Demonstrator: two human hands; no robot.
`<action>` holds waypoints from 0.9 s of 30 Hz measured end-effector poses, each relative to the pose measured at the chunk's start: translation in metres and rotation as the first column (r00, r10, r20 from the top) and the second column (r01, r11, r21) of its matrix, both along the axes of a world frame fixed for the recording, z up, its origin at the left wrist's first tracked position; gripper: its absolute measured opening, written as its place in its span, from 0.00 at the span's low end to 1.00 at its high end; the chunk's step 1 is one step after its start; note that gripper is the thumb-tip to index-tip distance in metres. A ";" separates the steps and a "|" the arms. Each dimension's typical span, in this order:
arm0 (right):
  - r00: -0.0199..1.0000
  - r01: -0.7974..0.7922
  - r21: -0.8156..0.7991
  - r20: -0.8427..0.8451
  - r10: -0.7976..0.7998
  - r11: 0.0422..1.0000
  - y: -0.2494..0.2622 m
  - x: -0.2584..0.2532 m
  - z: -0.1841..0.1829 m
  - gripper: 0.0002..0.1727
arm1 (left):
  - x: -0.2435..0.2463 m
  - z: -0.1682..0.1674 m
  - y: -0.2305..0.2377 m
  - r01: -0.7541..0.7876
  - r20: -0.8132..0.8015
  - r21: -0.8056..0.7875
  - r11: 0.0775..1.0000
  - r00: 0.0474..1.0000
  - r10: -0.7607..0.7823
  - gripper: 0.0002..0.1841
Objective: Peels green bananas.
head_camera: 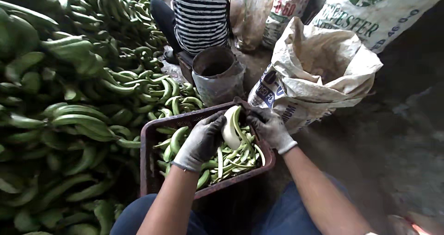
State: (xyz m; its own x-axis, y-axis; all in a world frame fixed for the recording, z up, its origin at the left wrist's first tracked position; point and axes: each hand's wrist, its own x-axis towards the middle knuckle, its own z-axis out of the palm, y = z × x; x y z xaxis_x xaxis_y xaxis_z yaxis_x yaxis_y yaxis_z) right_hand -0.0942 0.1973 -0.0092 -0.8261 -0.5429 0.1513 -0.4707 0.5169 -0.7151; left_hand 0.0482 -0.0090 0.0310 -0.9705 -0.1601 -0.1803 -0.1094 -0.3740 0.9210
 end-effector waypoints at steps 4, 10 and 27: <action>0.990 0.122 0.047 0.068 -0.125 0.991 0.014 -0.028 -0.008 0.24 | 0.002 0.002 -0.003 0.037 -0.036 0.080 0.996 0.999 -0.035 0.20; 0.993 0.046 -0.289 0.119 -0.012 0.956 0.005 0.012 0.015 0.27 | -0.007 -0.008 -0.006 0.004 -0.153 0.225 0.974 0.988 0.031 0.22; 0.674 0.152 -0.174 -0.702 -0.231 0.973 0.012 0.040 0.022 0.28 | -0.004 0.009 0.001 -0.121 -0.127 0.042 0.992 0.984 0.125 0.22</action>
State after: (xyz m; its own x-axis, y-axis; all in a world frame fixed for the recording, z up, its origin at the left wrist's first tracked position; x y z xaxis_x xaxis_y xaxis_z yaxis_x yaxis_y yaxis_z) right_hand -0.0542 0.2089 0.0132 -0.5298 -0.3358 0.7788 -0.7558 0.6036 -0.2539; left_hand 0.0445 -0.0079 0.0395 -0.9593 -0.2755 -0.0622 0.0581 -0.4082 0.9111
